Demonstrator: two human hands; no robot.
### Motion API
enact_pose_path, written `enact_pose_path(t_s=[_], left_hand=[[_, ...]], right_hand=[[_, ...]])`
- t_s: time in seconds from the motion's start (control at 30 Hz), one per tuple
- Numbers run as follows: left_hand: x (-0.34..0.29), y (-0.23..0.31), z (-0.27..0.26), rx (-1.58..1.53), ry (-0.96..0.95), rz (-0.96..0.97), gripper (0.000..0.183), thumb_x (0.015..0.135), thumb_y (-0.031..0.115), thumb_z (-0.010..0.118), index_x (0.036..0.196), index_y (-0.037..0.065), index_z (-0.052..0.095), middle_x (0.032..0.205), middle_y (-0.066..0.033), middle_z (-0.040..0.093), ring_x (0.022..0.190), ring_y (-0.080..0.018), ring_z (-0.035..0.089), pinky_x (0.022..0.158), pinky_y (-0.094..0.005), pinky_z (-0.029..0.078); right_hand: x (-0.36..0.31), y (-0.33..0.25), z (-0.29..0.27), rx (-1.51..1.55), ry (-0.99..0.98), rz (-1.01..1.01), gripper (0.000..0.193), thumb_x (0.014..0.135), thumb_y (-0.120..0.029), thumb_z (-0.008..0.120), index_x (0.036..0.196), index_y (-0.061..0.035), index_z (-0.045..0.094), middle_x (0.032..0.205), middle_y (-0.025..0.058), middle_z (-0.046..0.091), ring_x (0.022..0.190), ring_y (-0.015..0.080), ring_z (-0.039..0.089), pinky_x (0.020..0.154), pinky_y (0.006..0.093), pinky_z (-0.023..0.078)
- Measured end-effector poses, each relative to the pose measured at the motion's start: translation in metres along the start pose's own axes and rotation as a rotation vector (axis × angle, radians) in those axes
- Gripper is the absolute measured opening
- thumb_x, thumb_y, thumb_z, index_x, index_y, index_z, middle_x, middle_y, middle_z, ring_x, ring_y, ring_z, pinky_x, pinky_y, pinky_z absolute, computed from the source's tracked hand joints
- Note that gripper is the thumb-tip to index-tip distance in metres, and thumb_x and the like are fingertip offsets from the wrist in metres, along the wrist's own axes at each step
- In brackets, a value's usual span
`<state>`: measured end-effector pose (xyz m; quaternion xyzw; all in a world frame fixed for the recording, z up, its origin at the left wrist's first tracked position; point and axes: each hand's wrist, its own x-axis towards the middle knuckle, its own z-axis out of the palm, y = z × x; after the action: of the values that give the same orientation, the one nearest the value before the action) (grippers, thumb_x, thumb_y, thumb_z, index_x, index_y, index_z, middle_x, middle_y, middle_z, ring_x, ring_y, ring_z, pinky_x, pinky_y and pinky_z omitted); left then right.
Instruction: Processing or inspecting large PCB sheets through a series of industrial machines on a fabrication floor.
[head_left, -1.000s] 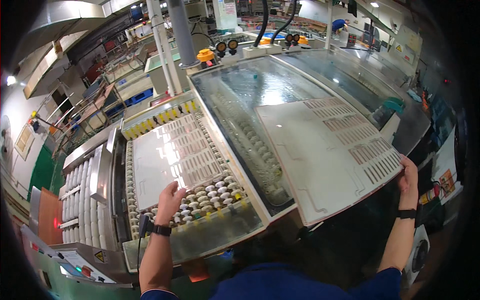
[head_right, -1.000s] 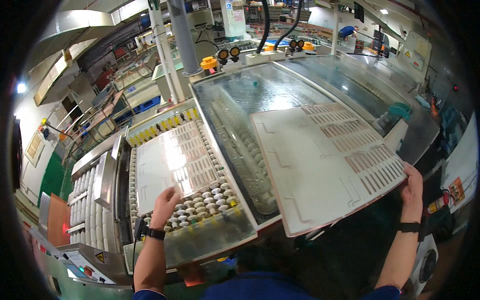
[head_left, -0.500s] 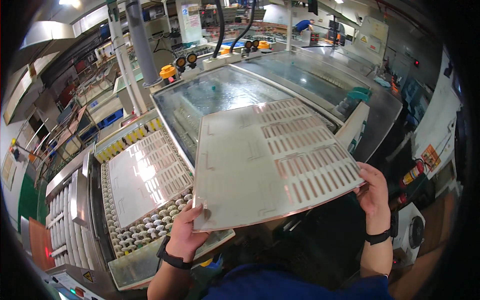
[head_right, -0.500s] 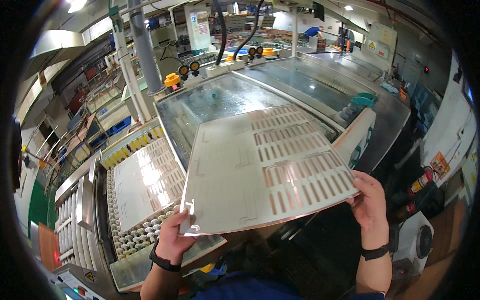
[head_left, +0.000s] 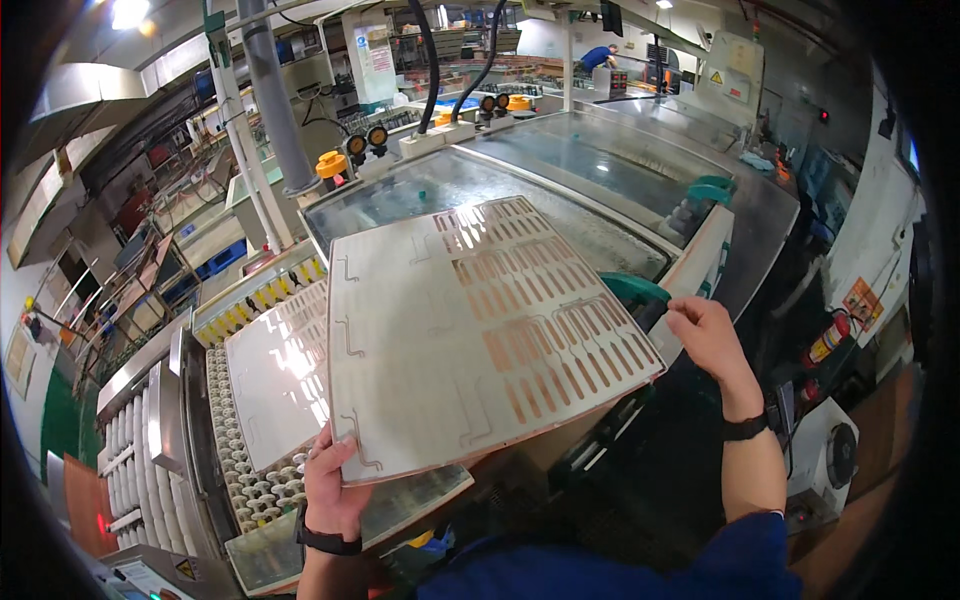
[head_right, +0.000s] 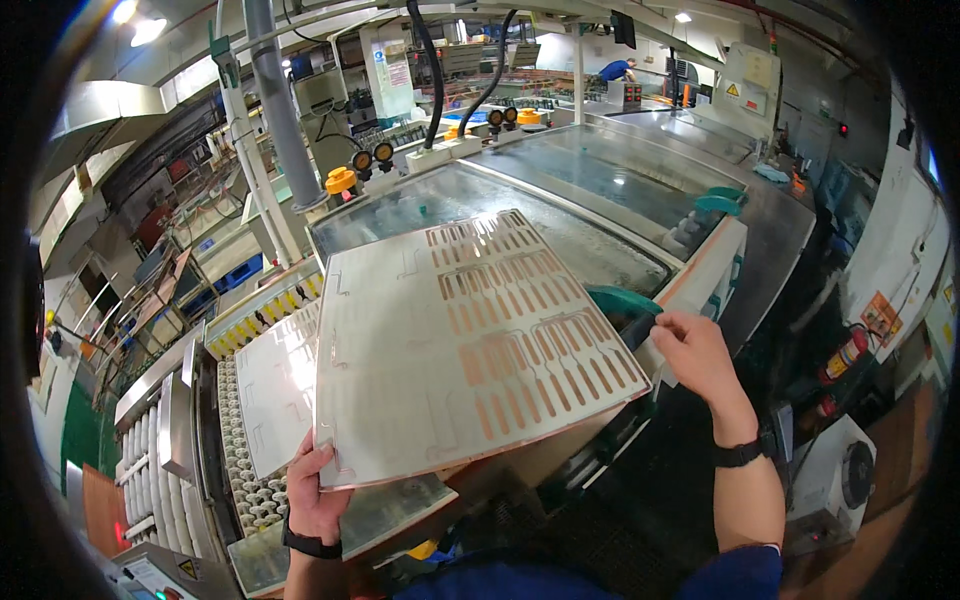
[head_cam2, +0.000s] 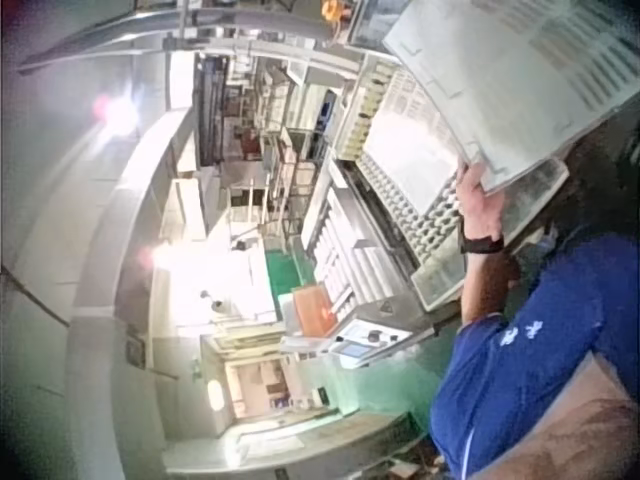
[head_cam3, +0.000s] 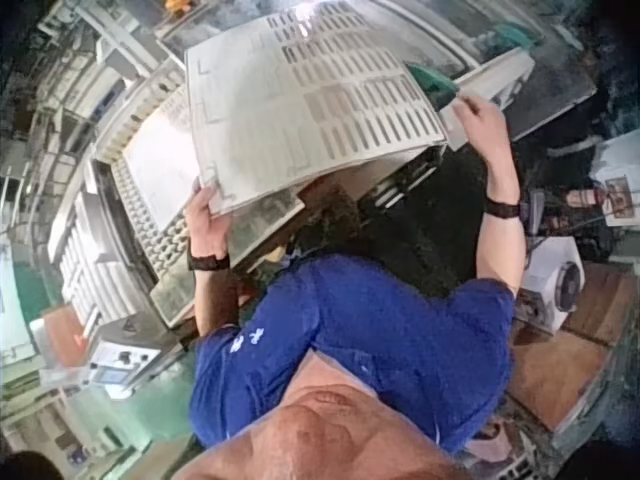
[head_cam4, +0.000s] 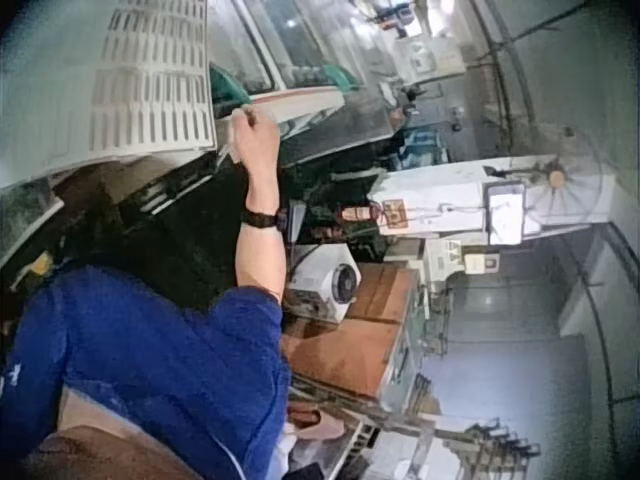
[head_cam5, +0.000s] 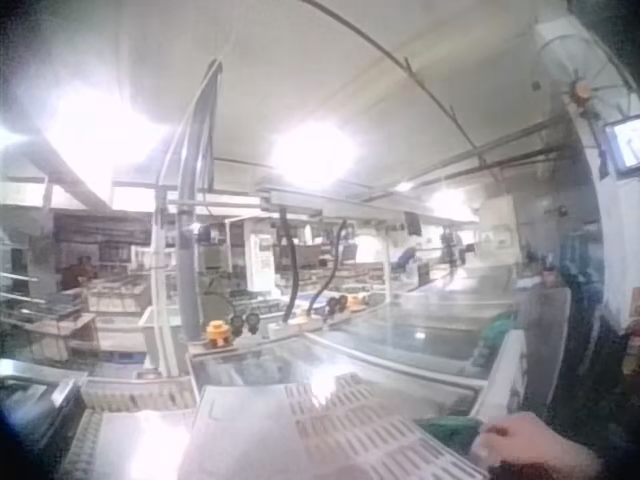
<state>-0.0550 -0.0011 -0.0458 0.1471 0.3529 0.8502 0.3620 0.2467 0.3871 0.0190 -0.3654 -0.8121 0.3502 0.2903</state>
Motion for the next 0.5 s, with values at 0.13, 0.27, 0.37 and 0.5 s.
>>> enact_pose_path(t_s=[0.13,0.27,0.37,0.5], left_hand=[[0.001,0.002,-0.009,-0.037,0.033,0.003,0.054,0.084,0.001,0.057,0.137,-0.003,0.048,0.125,-0.0164,0.063,0.112,-0.0309,0.063,0.098,-0.0451,0.051],[0.012,-0.01,-0.026,-0.059,0.071,-0.06,0.049,0.086,0.0,0.056,0.135,-0.002,0.05,0.123,-0.0148,0.064,0.11,-0.0297,0.064,0.096,-0.0454,0.051],[0.013,-0.008,-0.023,-0.076,0.073,-0.104,0.05,0.087,-0.001,0.055,0.137,0.0,0.049,0.125,-0.0135,0.063,0.111,-0.0285,0.063,0.096,-0.0454,0.051],[0.011,-0.006,-0.023,-0.095,0.126,-0.112,0.053,0.087,0.002,0.059,0.138,0.0,0.048,0.125,-0.0145,0.063,0.11,-0.029,0.064,0.097,-0.0444,0.051]], right_hand=[[0.039,-0.013,0.018,-0.121,0.096,-0.169,0.026,0.09,-0.02,0.065,0.103,0.0029,0.067,0.078,0.0114,0.067,0.073,0.0148,0.062,0.069,0.0317,0.05],[0.084,-0.009,0.041,-0.253,0.089,-0.285,0.031,0.09,-0.025,0.064,0.105,0.003,0.067,0.091,0.0188,0.07,0.084,0.0301,0.067,0.075,0.0393,0.051],[0.109,0.004,0.067,-0.51,0.024,-0.287,0.033,0.089,-0.026,0.064,0.105,0.0026,0.068,0.099,0.0232,0.069,0.093,0.0395,0.065,0.081,0.0461,0.051],[0.116,0.019,0.076,-0.622,0.012,-0.317,0.034,0.089,-0.026,0.064,0.108,0.002,0.068,0.106,0.0256,0.067,0.103,0.0439,0.062,0.087,0.0504,0.049]])
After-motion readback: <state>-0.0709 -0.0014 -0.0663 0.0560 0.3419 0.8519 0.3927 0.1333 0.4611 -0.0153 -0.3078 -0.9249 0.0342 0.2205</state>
